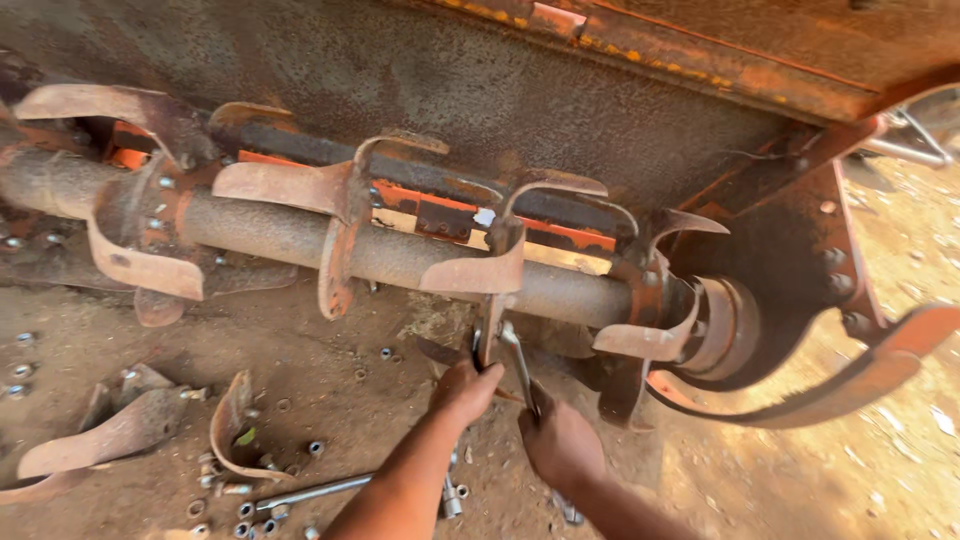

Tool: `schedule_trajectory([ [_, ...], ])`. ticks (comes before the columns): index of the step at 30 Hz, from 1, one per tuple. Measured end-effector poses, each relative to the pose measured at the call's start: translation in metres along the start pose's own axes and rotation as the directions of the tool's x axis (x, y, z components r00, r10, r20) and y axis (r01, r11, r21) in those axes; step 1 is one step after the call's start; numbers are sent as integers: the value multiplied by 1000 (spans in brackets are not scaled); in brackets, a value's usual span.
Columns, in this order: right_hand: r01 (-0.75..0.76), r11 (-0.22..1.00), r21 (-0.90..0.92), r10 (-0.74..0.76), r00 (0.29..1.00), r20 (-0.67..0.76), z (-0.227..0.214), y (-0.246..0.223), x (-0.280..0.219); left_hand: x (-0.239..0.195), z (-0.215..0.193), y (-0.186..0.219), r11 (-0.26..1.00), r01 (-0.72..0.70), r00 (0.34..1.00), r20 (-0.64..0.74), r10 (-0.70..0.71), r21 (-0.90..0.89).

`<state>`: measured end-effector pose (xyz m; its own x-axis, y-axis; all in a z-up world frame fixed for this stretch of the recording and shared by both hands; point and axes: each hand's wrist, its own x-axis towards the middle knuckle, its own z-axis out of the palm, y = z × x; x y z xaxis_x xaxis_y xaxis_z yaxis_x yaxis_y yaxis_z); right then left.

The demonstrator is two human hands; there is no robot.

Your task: The person uses a wrench to tighten a bolt on a large, rusty metal auger attached to a machine. The person holds the bolt with one hand and turns the wrench with the other to secure the component.

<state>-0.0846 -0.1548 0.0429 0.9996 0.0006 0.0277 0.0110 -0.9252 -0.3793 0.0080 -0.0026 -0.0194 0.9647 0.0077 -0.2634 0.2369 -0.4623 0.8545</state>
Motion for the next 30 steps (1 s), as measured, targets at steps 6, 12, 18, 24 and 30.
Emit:
schedule_trajectory([
  [6, -183, 980, 72, 182, 983, 32, 15, -2, -15, 9, 7, -15, 1000, 7, 1000, 20, -7, -12],
  [12, -265, 890, 371, 240, 964, 113, 13, 0, -12, 32, 14, -31, 994, -101, 993, -63, 103, 36],
  [18, -278, 871, 405, 247, 961, 129, 7, -6, -13, 12, -2, -7, 997, -65, 998, -5, 65, 32],
  [24, -291, 936, 196, 270, 954, 128, 4, 16, -10, 8, 1, -12, 995, -100, 995, -30, 100, -5],
  [30, -462, 763, 452, 233, 849, 473, -24, 32, 30, 34, 9, -30, 988, -126, 992, -10, 128, 93],
])
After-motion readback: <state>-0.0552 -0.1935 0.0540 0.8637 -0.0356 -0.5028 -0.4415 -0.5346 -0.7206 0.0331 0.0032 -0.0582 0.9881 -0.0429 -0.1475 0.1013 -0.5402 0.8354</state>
